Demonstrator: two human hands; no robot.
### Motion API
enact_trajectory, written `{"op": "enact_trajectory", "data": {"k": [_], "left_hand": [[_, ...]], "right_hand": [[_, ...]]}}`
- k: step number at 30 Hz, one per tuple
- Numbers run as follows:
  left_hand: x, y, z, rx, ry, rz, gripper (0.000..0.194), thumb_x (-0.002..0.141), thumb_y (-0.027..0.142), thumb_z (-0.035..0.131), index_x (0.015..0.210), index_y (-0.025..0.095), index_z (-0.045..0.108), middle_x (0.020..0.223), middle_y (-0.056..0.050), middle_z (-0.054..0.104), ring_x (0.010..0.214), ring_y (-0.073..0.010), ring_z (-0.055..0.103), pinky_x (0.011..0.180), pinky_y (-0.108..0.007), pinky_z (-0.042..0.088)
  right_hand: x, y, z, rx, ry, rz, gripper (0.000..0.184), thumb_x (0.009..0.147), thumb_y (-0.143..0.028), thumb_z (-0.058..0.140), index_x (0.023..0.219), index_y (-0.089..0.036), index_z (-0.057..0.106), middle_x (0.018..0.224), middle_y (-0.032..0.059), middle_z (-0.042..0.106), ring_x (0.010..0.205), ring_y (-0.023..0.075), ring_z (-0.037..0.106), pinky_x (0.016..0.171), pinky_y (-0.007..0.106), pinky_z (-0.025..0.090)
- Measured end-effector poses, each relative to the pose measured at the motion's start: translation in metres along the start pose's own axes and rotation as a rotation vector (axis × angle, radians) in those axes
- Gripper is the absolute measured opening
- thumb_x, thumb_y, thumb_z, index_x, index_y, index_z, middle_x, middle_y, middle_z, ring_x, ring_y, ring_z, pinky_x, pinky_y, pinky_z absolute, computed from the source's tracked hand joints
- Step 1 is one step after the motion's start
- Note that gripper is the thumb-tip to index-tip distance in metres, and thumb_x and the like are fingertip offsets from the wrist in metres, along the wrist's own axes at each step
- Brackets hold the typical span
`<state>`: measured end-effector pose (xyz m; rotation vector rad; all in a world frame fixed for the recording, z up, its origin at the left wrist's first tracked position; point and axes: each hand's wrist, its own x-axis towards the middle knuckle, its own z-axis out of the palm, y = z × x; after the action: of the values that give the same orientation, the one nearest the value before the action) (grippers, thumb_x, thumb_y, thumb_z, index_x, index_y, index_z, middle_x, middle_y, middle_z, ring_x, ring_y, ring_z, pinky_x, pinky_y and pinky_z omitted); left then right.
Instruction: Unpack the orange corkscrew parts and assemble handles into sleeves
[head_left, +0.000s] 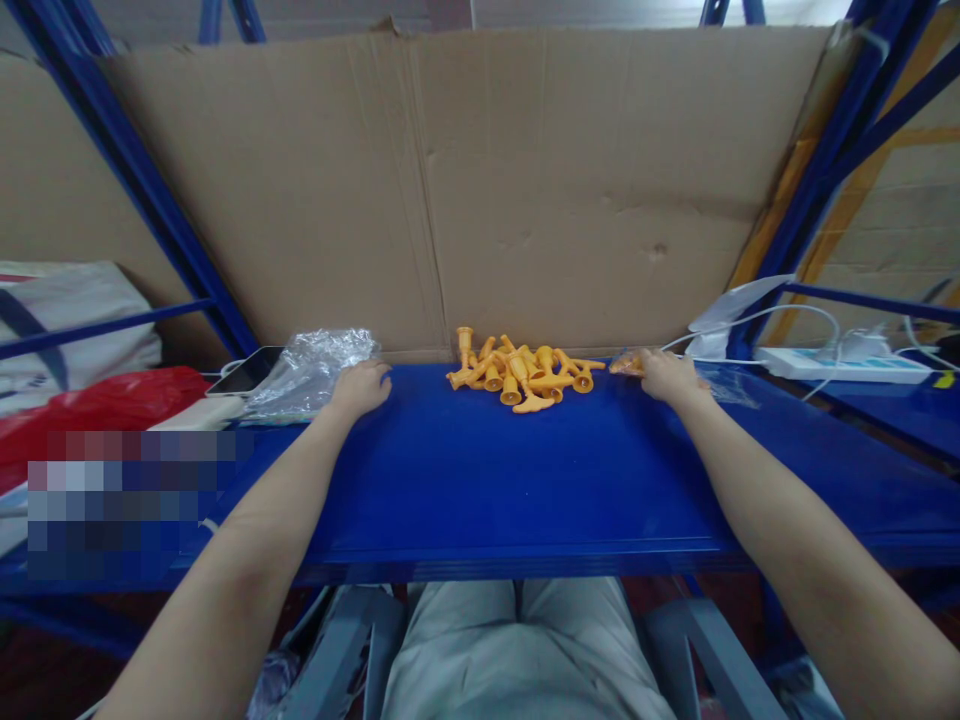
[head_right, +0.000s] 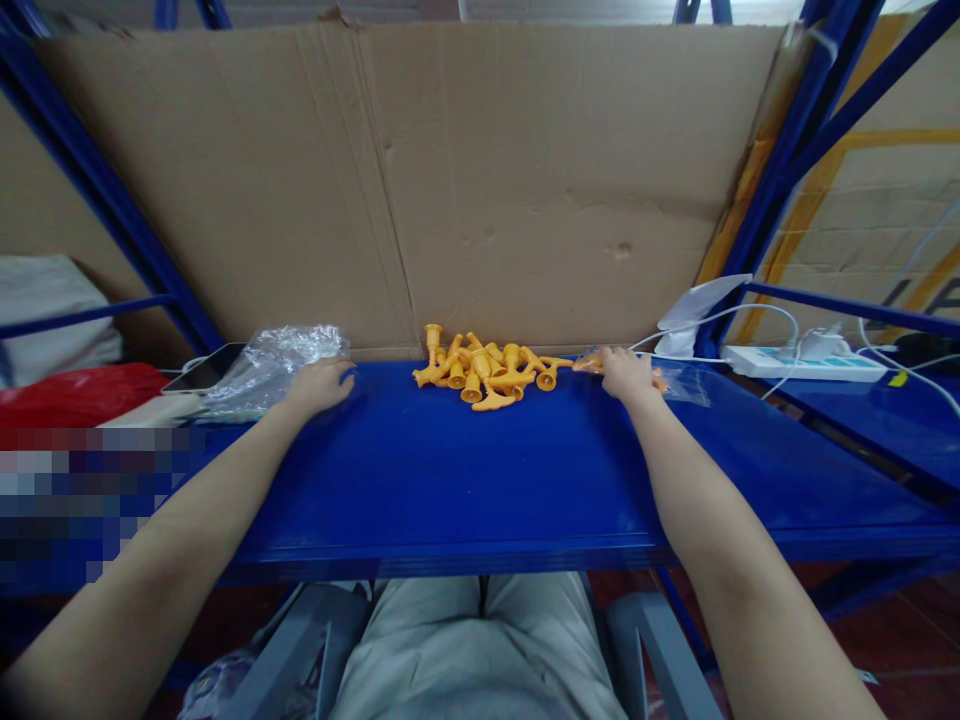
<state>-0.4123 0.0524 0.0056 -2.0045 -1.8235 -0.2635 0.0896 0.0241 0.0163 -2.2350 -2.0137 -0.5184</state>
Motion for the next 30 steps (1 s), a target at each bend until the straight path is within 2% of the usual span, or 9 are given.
{"op": "enact_trajectory", "data": {"k": [6, 11, 15, 18, 21, 23, 26, 28, 30], "left_hand": [[0.001, 0.000, 0.001, -0.086, 0.033, 0.049, 0.047, 0.084, 0.027, 0.039, 0.114, 0.013, 0.072, 0.128, -0.013, 0.069, 0.122, -0.0270, 0.061, 0.107, -0.037, 0.044], [0.005, 0.002, -0.001, -0.244, 0.089, 0.097, 0.043, 0.081, 0.027, 0.042, 0.105, 0.016, 0.075, 0.120, -0.011, 0.073, 0.117, -0.0276, 0.064, 0.108, -0.038, 0.045], [0.015, 0.013, -0.008, -0.466, 0.183, 0.075, 0.038, 0.080, 0.027, 0.045, 0.099, 0.019, 0.076, 0.111, -0.008, 0.076, 0.109, -0.0270, 0.067, 0.103, -0.040, 0.050], [0.025, 0.038, -0.021, -0.692, 0.171, 0.035, 0.034, 0.081, 0.030, 0.051, 0.102, 0.017, 0.075, 0.109, -0.010, 0.076, 0.099, -0.0258, 0.070, 0.096, -0.040, 0.054], [0.033, 0.075, -0.040, -1.040, 0.006, 0.161, 0.050, 0.080, 0.033, 0.065, 0.125, 0.013, 0.065, 0.119, -0.016, 0.071, 0.101, -0.0249, 0.069, 0.094, -0.041, 0.055], [0.035, 0.098, -0.055, -1.247, -0.198, 0.240, 0.075, 0.076, 0.035, 0.074, 0.145, 0.021, 0.048, 0.133, -0.018, 0.062, 0.097, -0.0240, 0.071, 0.085, -0.041, 0.058], [0.036, 0.124, -0.075, -1.430, -0.447, 0.319, 0.064, 0.083, 0.044, 0.071, 0.141, 0.026, 0.051, 0.136, -0.018, 0.060, 0.090, -0.0229, 0.073, 0.075, -0.037, 0.059], [0.037, 0.136, -0.083, -1.520, -0.428, 0.336, 0.054, 0.083, 0.046, 0.072, 0.129, 0.020, 0.061, 0.126, -0.018, 0.066, 0.088, -0.0234, 0.073, 0.071, -0.034, 0.059], [0.040, 0.144, -0.089, -1.601, -0.320, 0.340, 0.049, 0.081, 0.044, 0.075, 0.120, 0.016, 0.066, 0.115, -0.016, 0.071, 0.091, -0.0247, 0.073, 0.073, -0.035, 0.059]], "right_hand": [[0.006, 0.007, 0.006, 0.104, 0.227, -0.001, 0.050, 0.086, -0.011, 0.041, 0.134, -0.015, 0.054, 0.124, 0.0189, 0.066, 0.113, 0.0320, 0.061, 0.092, 0.049, 0.040], [0.013, 0.010, 0.003, 0.246, 0.419, -0.112, 0.051, 0.085, -0.017, 0.049, 0.135, -0.017, 0.055, 0.123, 0.0186, 0.067, 0.112, 0.0337, 0.061, 0.096, 0.053, 0.039], [0.019, 0.001, -0.009, 0.491, 0.614, -0.216, 0.054, 0.083, -0.022, 0.057, 0.137, -0.020, 0.056, 0.128, 0.0155, 0.066, 0.118, 0.0338, 0.060, 0.102, 0.058, 0.038], [0.025, -0.019, -0.024, 0.791, 0.720, -0.350, 0.054, 0.083, -0.025, 0.059, 0.137, -0.023, 0.057, 0.133, 0.0125, 0.064, 0.122, 0.0310, 0.059, 0.104, 0.054, 0.043], [0.029, -0.049, -0.042, 1.084, 0.728, -0.528, 0.048, 0.086, -0.029, 0.059, 0.134, -0.025, 0.060, 0.136, 0.0093, 0.062, 0.125, 0.0272, 0.058, 0.106, 0.048, 0.046], [0.029, -0.070, -0.052, 1.198, 0.657, -0.649, 0.046, 0.086, -0.033, 0.063, 0.131, -0.026, 0.063, 0.137, 0.0079, 0.062, 0.126, 0.0258, 0.058, 0.106, 0.044, 0.047], [0.028, -0.095, -0.062, 1.279, 0.536, -0.776, 0.043, 0.084, -0.038, 0.068, 0.126, -0.027, 0.065, 0.135, 0.0071, 0.063, 0.128, 0.0253, 0.056, 0.107, 0.043, 0.048], [0.029, -0.105, -0.065, 1.289, 0.500, -0.766, 0.043, 0.085, -0.037, 0.068, 0.126, -0.027, 0.065, 0.134, 0.0072, 0.063, 0.128, 0.0251, 0.056, 0.108, 0.043, 0.047], [0.031, -0.109, -0.066, 1.280, 0.501, -0.682, 0.042, 0.086, -0.034, 0.066, 0.127, -0.026, 0.064, 0.136, 0.0073, 0.061, 0.128, 0.0239, 0.056, 0.108, 0.042, 0.047]]}}
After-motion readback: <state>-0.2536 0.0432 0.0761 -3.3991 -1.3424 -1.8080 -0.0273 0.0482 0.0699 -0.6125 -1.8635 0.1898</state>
